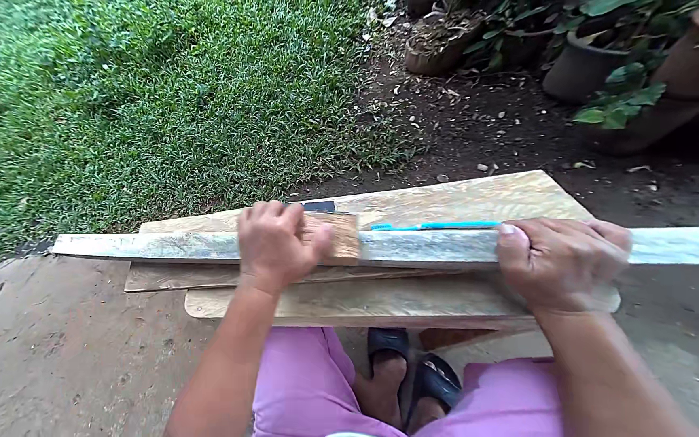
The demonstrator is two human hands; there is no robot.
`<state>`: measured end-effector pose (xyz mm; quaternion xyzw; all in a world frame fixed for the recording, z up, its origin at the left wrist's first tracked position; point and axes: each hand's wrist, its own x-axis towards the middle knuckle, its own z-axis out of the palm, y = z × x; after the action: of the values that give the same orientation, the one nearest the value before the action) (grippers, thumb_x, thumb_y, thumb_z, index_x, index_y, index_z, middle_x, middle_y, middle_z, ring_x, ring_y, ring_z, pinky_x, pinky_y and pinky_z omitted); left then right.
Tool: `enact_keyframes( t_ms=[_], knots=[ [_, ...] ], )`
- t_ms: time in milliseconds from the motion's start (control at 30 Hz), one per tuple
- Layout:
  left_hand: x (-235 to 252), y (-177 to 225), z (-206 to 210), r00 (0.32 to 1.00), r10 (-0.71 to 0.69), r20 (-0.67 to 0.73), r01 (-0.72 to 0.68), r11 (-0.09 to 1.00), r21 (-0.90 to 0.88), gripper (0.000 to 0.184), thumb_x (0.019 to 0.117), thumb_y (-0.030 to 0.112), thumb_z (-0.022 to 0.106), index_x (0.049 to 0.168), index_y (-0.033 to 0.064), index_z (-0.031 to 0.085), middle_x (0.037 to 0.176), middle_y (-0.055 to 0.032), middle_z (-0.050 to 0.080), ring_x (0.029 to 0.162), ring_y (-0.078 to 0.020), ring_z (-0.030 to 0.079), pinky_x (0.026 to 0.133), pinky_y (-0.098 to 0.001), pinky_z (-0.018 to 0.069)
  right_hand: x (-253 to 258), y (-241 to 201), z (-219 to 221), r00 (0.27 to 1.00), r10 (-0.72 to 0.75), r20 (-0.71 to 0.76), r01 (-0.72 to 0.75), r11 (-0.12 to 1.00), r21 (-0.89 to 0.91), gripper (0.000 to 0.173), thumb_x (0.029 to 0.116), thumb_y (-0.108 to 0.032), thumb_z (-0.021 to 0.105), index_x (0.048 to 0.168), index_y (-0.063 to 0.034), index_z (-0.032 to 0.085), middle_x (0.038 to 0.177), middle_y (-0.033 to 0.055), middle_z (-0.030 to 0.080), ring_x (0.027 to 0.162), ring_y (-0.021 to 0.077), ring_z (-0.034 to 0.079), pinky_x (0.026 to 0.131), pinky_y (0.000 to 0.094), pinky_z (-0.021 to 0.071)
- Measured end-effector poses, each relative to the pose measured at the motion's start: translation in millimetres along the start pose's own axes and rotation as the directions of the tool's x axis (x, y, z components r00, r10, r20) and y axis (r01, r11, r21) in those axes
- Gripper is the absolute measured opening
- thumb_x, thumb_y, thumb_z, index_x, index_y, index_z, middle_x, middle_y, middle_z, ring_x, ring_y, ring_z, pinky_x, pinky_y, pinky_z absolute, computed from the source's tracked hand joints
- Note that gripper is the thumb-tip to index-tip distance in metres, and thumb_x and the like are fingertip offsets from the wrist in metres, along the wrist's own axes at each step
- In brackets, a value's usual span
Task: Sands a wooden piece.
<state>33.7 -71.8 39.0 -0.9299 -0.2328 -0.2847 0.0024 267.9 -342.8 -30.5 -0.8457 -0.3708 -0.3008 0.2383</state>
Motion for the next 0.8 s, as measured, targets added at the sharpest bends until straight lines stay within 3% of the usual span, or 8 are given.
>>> enact_keyframes(
  t_ms=[67,167,233,367,467,600,700,800],
  knots=[
    [4,16,8,0.994,0.101,-0.028,-0.103,0.993,-0.063,0.057,0.091,0.062,0.048,0.098,0.0139,0.079,0.094,-0.0101,0.075,0.097,-0.031,0.07,0.083,-0.0534,0.0506,0,1,-3,0.999,-0.032,0.003,0.032,0.999,0.006,0.067,0.1059,-0.042,0.026,0.087,0.0036,0.073,0.086,0.0263,0.074,0.084,0.0445,0.071,0.086,0.0633,0.0434],
    [-5,-24,-2,0.992,0.123,-0.006,-0.124,0.99,-0.066,0.056,0.0939,0.056,0.045,0.104,0.013,0.079,0.102,-0.0112,0.076,0.103,-0.0321,0.071,0.088,-0.0557,0.0511,1,2,-5,0.999,-0.04,-0.002,0.04,0.999,-0.004,0.068,0.106,-0.042,0.026,0.087,0.0043,0.072,0.086,0.0268,0.074,0.083,0.045,0.071,0.085,0.0636,0.0438],
    [-18,-81,-20,0.999,0.028,0.046,-0.028,1.0,0.002,0.061,0.0973,0.055,0.04,0.112,0.0094,0.078,0.11,-0.0158,0.075,0.108,-0.037,0.069,0.089,-0.0606,0.0504,1,0,-5,1.0,-0.026,0.016,0.026,1.0,-0.003,0.068,0.1056,-0.041,0.026,0.089,0.0049,0.073,0.088,0.0277,0.074,0.087,0.0464,0.071,0.088,0.0644,0.0436],
    [-46,-204,-60,0.966,-0.247,0.078,0.232,0.959,0.16,0.068,0.1001,0.051,0.032,0.116,-0.0004,0.073,0.114,-0.0288,0.071,0.111,-0.0519,0.065,0.091,-0.0726,0.0456,2,-2,-6,1.0,-0.009,0.013,0.01,1.0,-0.009,0.067,0.1051,-0.04,0.027,0.085,0.0051,0.072,0.086,0.0278,0.073,0.086,0.0461,0.071,0.089,0.0647,0.0425],
    [-53,-234,-75,0.916,-0.396,0.056,0.374,0.898,0.231,0.07,0.0999,0.051,0.029,0.115,-0.0026,0.072,0.114,-0.0329,0.069,0.114,-0.0562,0.062,0.095,-0.0753,0.0405,2,-6,-4,1.0,0.019,0.01,-0.019,1.0,-0.012,0.065,0.1041,-0.04,0.028,0.083,0.0044,0.071,0.084,0.0272,0.073,0.084,0.0463,0.07,0.089,0.0647,0.0421],
    [-35,-167,-58,0.927,-0.371,0.054,0.356,0.916,0.183,0.073,0.0975,0.056,0.034,0.119,-0.0029,0.071,0.117,-0.0342,0.067,0.116,-0.0571,0.06,0.095,-0.0759,0.0383,3,-9,-3,0.999,0.034,0.003,-0.034,0.999,-0.021,0.062,0.1036,-0.036,0.029,0.083,0.0043,0.071,0.084,0.0267,0.073,0.085,0.046,0.07,0.089,0.0647,0.042],
    [-12,-72,-29,0.979,-0.19,0.075,0.182,0.978,0.097,0.066,0.0963,0.056,0.043,0.112,-0.001,0.074,0.109,-0.0284,0.071,0.109,-0.0506,0.065,0.093,-0.0703,0.0446,3,-10,-1,1.0,0.03,-0.003,-0.03,0.999,-0.019,0.061,0.1035,-0.036,0.028,0.081,0.0029,0.07,0.083,0.0249,0.073,0.084,0.0433,0.07,0.087,0.0626,0.0426],
    [13,34,4,0.995,-0.008,0.096,0.009,1.0,-0.005,0.064,0.0905,0.065,0.052,0.103,0.0076,0.077,0.1,-0.0184,0.073,0.101,-0.0405,0.068,0.091,-0.0622,0.0483,3,-9,1,0.999,0.036,0.003,-0.036,0.999,-0.013,0.062,0.1036,-0.037,0.027,0.08,0.0018,0.07,0.084,0.0233,0.074,0.085,0.0426,0.07,0.088,0.063,0.0429]
  ],
)
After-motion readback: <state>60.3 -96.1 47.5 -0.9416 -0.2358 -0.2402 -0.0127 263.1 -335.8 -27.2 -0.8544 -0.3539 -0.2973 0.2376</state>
